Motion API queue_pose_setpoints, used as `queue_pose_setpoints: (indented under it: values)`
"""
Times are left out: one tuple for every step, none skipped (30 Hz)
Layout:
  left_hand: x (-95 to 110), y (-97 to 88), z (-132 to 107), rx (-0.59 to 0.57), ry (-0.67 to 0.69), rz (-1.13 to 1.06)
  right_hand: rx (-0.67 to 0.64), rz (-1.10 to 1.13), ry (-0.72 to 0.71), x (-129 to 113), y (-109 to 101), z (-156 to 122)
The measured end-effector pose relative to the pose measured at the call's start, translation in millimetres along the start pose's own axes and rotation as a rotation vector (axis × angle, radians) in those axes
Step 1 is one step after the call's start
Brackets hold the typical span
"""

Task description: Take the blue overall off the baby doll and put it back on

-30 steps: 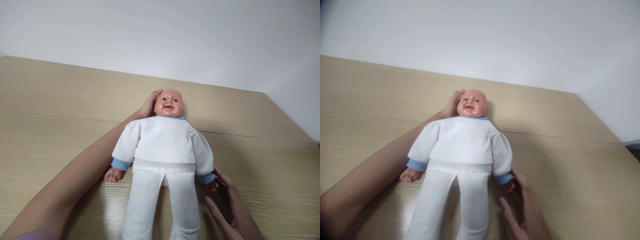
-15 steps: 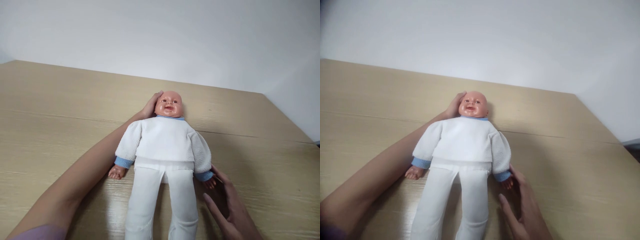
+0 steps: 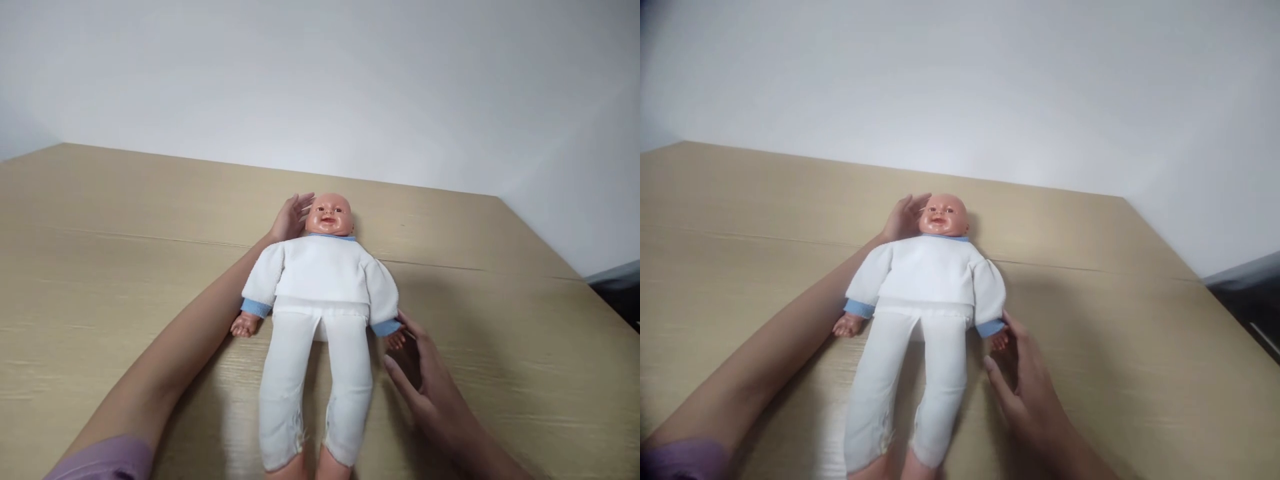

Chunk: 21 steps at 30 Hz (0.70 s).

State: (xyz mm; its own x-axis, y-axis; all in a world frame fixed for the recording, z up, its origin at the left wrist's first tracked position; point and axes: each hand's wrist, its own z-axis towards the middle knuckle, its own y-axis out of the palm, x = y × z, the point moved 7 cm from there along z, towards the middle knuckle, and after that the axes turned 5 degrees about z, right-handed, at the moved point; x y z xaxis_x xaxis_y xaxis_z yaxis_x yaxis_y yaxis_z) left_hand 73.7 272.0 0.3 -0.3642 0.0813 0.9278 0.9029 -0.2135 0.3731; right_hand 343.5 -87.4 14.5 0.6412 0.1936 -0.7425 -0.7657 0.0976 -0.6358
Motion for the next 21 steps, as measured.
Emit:
queue_pose_setpoints:
  values:
    - [1, -3.1, -4, 0.014, 0.006, -0.003, 0.003, -0.009, -0.009, 0, 0, 0]
    - [3, -6.3, -7, 0.035, 0.018, -0.008, 0.005, -0.017, -0.016, 0, 0, 1]
    - [4, -9.7, -11, 0.062, 0.036, -0.012, 0.007, -0.025, -0.023, 1, 0, 1]
    - [6, -13.1, -15, 0.091, 0.055, -0.014, 0.012, -0.032, -0.03, 1, 0, 2]
    - [7, -16.5, -19, 0.12, 0.07, -0.013, 0.018, -0.036, -0.035, 1, 1, 2]
    - [8, -19.7, -23, 0.145, 0.081, -0.011, 0.024, -0.039, -0.042, 2, 2, 3]
    - [9, -22.5, -28, 0.166, 0.086, -0.007, 0.033, -0.038, -0.054, 2, 2, 3]
    - [10, -24.8, -34, 0.18, 0.087, -0.003, 0.043, -0.035, -0.068, 3, 3, 4]
    - [11, -26.7, -41, 0.19, 0.087, 0.002, 0.055, -0.03, -0.084, 3, 4, 5]
    - [13, -28.1, -49, 0.2, 0.088, 0.008, 0.068, -0.027, -0.1, 4, 4, 6]
    - [16, -29.1, -58, 0.209, 0.089, 0.015, 0.081, -0.025, -0.116, 5, 5, 7]
    - [19, -29.8, -69, 0.219, 0.087, 0.024, 0.092, -0.023, -0.129, 7, 5, 8]
    - [22, -30.3, -80, 0.232, 0.085, 0.036, 0.102, -0.019, -0.137, 9, 6, 9]
    - [25, -30.9, -93, 0.248, 0.082, 0.051, 0.108, -0.014, -0.14, 11, 6, 10]
    - [27, -31.7, -107, 0.269, 0.081, 0.07, 0.111, -0.004, -0.14, 13, 6, 12]
    - [30, -32.7, -121, 0.295, 0.079, 0.093, 0.113, 0.01, -0.139, 16, 7, 13]
    - [33, -33.9, -137, 0.325, 0.076, 0.12, 0.113, 0.026, -0.137, 18, 7, 15]
    - [36, -34.9, -154, 0.361, 0.07, 0.152, 0.109, 0.043, -0.133, 20, 7, 17]
    - [39, -35.1, -172, 0.4, 0.061, 0.188, 0.105, 0.06, -0.13, 22, 7, 18]
    - [42, -33.5, -193, 0.438, 0.047, 0.225, 0.103, 0.078, -0.129, 24, 7, 20]
    - [46, -29.6, -217, 0.479, 0.038, 0.266, 0.104, 0.093, -0.131, 25, 6, 22]
